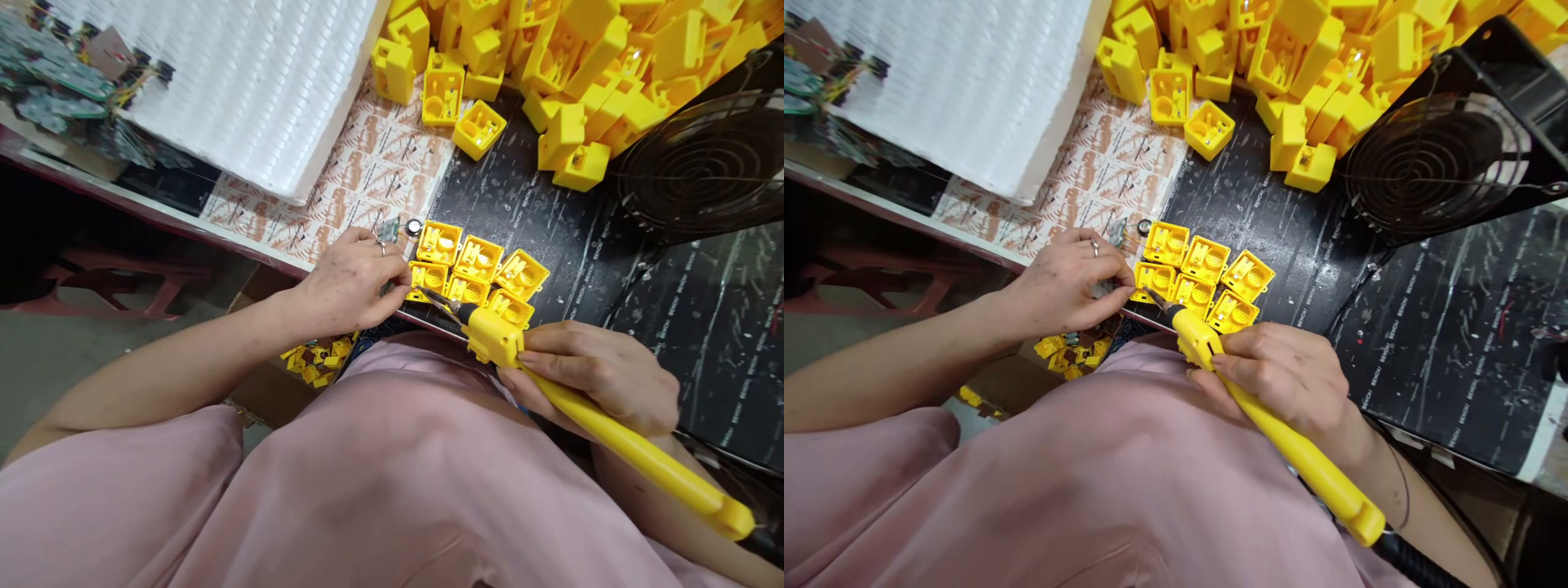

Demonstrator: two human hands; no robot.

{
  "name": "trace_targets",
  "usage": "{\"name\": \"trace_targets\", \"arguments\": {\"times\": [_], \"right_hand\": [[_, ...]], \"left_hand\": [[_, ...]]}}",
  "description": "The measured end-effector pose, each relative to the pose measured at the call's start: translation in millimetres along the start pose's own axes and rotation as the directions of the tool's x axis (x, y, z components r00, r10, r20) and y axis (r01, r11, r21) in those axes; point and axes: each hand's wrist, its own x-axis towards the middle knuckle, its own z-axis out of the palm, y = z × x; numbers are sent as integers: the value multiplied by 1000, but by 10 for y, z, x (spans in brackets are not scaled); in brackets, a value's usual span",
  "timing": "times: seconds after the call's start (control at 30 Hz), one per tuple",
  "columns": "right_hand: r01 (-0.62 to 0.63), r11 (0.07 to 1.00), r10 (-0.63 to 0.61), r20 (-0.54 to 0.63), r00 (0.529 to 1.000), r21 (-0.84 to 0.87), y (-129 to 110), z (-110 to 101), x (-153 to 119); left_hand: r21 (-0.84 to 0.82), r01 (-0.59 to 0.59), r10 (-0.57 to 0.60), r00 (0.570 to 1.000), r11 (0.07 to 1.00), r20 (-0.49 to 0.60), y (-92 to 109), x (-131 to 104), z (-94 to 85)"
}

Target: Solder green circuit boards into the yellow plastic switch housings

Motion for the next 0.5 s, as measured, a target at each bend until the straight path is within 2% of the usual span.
{"name": "trace_targets", "arguments": {"times": [0.17,0.23,0.37,0.5], "right_hand": [[155,988,-156,27,987,14,7,-39,143],[101,995,-102,48,994,16,-9,-85,111],[-118,993,117,22,993,30,-48,-181,-41],[-109,993,110,-1,994,49,-62,-161,-75]], "left_hand": [[42,-14,13,1000,999,25,13,25,-22],[62,-18,17,999,998,28,20,31,-31],[92,-41,39,999,995,23,24,37,-38],[112,-66,63,998,992,25,17,42,-46]]}}
